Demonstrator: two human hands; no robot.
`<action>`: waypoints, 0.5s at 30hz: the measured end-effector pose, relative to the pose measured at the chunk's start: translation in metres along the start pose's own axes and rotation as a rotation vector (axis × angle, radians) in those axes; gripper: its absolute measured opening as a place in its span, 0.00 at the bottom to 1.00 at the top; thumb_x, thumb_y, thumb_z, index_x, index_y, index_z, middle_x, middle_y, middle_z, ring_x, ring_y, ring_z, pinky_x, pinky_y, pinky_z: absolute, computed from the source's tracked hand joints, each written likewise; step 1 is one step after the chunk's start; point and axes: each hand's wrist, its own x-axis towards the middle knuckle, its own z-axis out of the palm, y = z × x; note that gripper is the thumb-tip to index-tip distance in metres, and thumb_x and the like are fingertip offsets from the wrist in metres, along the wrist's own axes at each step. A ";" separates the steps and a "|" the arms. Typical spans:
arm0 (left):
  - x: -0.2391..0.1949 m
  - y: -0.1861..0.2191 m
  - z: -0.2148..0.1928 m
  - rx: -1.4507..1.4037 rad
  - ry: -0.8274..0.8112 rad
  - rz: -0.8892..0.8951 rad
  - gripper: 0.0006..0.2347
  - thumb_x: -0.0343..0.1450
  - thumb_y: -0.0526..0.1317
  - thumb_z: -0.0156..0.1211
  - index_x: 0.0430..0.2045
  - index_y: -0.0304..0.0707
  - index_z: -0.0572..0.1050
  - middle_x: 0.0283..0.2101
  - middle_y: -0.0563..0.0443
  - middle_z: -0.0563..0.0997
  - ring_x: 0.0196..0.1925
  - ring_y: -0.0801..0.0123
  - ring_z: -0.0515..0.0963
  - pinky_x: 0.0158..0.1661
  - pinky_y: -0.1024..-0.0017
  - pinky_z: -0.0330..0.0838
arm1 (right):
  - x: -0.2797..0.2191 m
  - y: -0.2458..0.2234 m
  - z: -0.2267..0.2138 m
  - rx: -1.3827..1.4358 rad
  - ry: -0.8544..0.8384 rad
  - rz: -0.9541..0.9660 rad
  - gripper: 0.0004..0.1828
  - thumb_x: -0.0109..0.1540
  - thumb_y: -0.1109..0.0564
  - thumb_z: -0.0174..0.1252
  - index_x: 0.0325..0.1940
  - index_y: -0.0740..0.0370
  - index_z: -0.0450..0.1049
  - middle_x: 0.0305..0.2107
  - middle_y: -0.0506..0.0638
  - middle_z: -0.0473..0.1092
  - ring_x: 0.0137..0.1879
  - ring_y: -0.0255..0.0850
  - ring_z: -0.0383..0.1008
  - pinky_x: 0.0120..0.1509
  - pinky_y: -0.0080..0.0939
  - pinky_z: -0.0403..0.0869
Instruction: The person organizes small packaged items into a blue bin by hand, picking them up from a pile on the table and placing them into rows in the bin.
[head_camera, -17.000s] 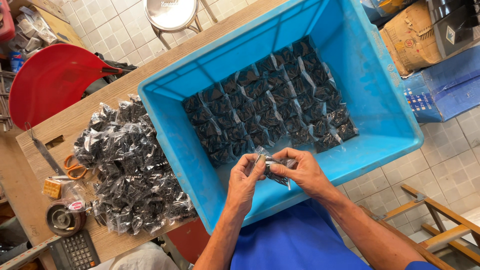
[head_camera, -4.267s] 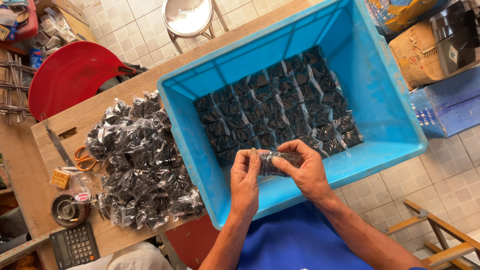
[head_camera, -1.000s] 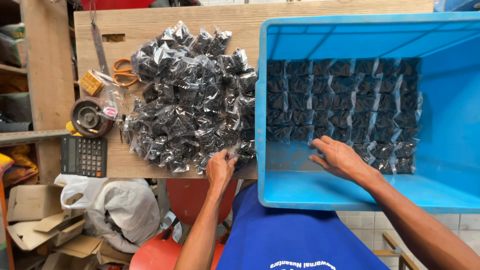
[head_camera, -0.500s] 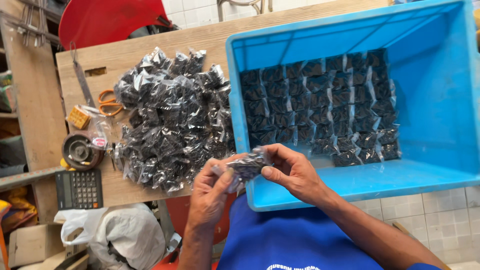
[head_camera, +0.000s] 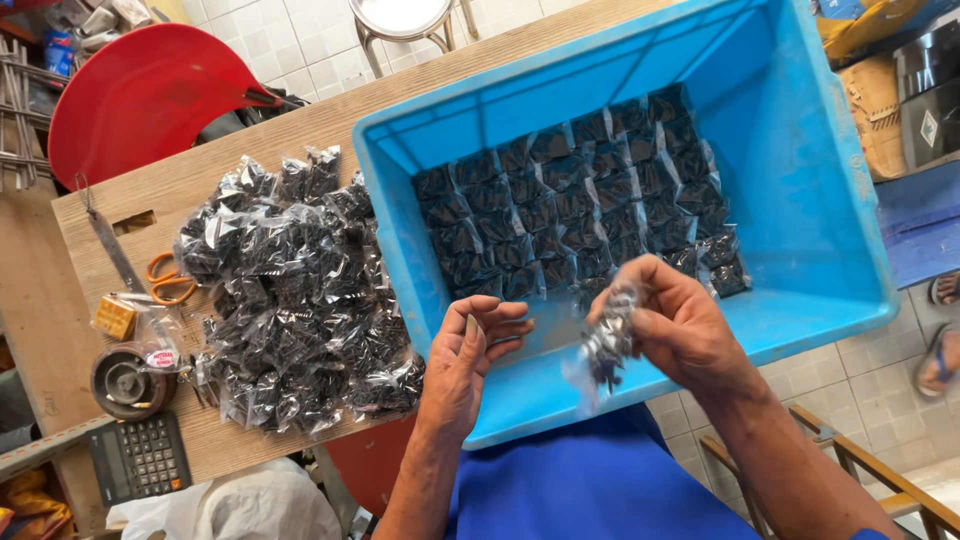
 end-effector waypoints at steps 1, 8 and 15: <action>0.004 0.000 0.003 0.035 0.026 -0.021 0.19 0.78 0.51 0.55 0.57 0.36 0.69 0.56 0.33 0.84 0.57 0.55 0.85 0.55 0.62 0.80 | 0.003 0.001 -0.012 -0.229 0.025 -0.024 0.20 0.61 0.65 0.66 0.55 0.72 0.70 0.35 0.66 0.79 0.30 0.36 0.77 0.31 0.33 0.76; 0.023 -0.003 0.034 0.652 -0.154 0.073 0.39 0.65 0.52 0.78 0.70 0.36 0.67 0.66 0.35 0.76 0.70 0.45 0.72 0.66 0.47 0.62 | 0.005 0.003 -0.028 -0.624 0.127 0.073 0.27 0.61 0.64 0.68 0.66 0.68 0.75 0.38 0.56 0.78 0.35 0.34 0.78 0.36 0.34 0.78; 0.041 -0.008 0.061 0.642 -0.247 0.012 0.13 0.67 0.43 0.78 0.42 0.39 0.86 0.30 0.52 0.87 0.35 0.76 0.83 0.41 0.73 0.77 | 0.009 0.020 -0.035 -0.414 0.137 0.017 0.36 0.60 0.61 0.71 0.71 0.71 0.68 0.42 0.63 0.78 0.30 0.33 0.78 0.31 0.29 0.77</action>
